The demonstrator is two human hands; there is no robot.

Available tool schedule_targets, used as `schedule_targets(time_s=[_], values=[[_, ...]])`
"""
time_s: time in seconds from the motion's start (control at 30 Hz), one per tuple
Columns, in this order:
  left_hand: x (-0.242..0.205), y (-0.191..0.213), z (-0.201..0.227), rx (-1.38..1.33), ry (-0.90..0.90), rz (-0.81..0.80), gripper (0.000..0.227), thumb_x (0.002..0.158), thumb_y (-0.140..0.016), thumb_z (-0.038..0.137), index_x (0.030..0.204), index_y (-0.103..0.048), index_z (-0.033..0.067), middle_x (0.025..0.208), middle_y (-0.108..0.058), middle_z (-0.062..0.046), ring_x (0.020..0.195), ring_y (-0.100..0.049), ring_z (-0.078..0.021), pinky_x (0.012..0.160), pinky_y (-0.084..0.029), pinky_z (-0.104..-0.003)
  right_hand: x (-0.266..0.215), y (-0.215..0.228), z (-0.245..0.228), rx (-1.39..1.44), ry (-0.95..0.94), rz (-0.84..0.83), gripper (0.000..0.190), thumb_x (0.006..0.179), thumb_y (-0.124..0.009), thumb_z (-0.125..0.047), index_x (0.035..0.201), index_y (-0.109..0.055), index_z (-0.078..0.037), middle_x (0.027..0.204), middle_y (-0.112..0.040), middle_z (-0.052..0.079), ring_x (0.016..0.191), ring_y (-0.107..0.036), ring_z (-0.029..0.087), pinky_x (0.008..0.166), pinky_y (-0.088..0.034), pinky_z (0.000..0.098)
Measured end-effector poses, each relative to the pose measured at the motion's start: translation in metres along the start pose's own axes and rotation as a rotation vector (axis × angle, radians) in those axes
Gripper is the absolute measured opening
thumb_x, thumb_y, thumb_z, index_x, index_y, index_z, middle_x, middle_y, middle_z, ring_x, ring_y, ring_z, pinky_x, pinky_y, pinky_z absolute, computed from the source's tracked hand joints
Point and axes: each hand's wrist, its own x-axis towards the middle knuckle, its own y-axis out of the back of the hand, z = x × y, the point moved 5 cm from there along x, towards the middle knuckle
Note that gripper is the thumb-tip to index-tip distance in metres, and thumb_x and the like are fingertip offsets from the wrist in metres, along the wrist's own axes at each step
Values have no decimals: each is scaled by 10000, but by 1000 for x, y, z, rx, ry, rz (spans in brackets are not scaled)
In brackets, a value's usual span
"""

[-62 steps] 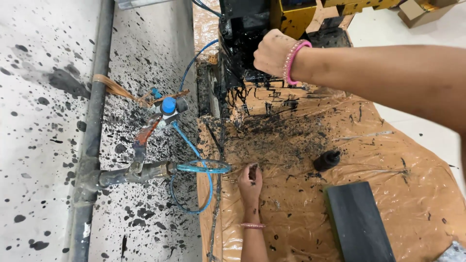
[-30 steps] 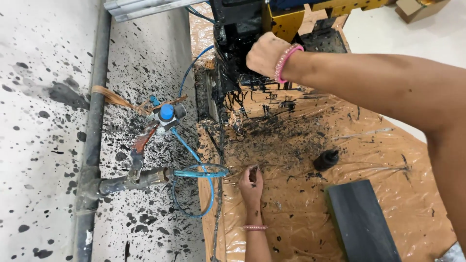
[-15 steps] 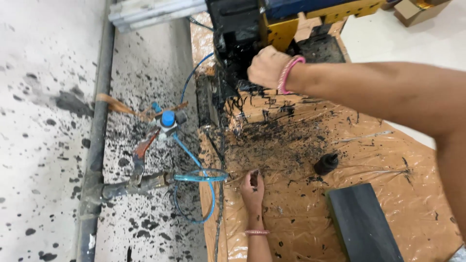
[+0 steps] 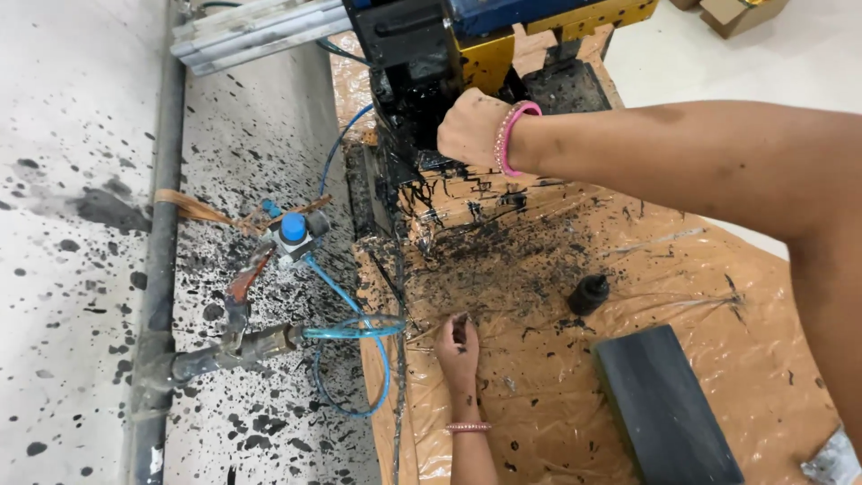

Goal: The person uses a green-handled brush to scrub black residue from the base of a yellow and blue machine. They repeatedly dip the brush into the residue and wipe it against the machine's surface and a plastic sheet on the floor.

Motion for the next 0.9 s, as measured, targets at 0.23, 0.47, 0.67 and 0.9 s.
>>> schedule_targets(time_s=[0.23,0.47,0.67,0.9], values=[[2,-3,-8,-17,-47,8,190,893,-707,132,1046,-723,21,873,-746,-102,751,-721,-207,694,-570,-312,22,-16,4,-115,-17,-195,209,871,-677,-199,680,-700,-118,551,-641,-13,472,-605,123,407,-422,301],[-1,-1,-12,32,-87,38,204,883,-730,150,1041,-725,22,862,-737,-113,729,-705,-194,653,-562,-312,6,-7,-6,-8,51,-307,263,873,-714,-251,665,-686,-93,557,-618,20,481,-584,143,417,-405,313],[3,-1,-5,15,16,-1,241,879,-726,177,1078,-736,42,916,-744,-100,780,-721,-176,615,-594,-303,33,-35,-5,-205,23,-87,241,781,-727,-198,580,-609,-135,503,-533,-27,421,-497,127,392,-364,305],[2,-5,-9,79,-2,-43,241,926,-686,207,1113,-746,67,979,-785,-93,846,-763,-202,713,-619,-304,53,-40,-2,-265,85,-61,232,758,-731,-187,566,-621,-116,537,-516,-34,451,-485,142,454,-343,309]])
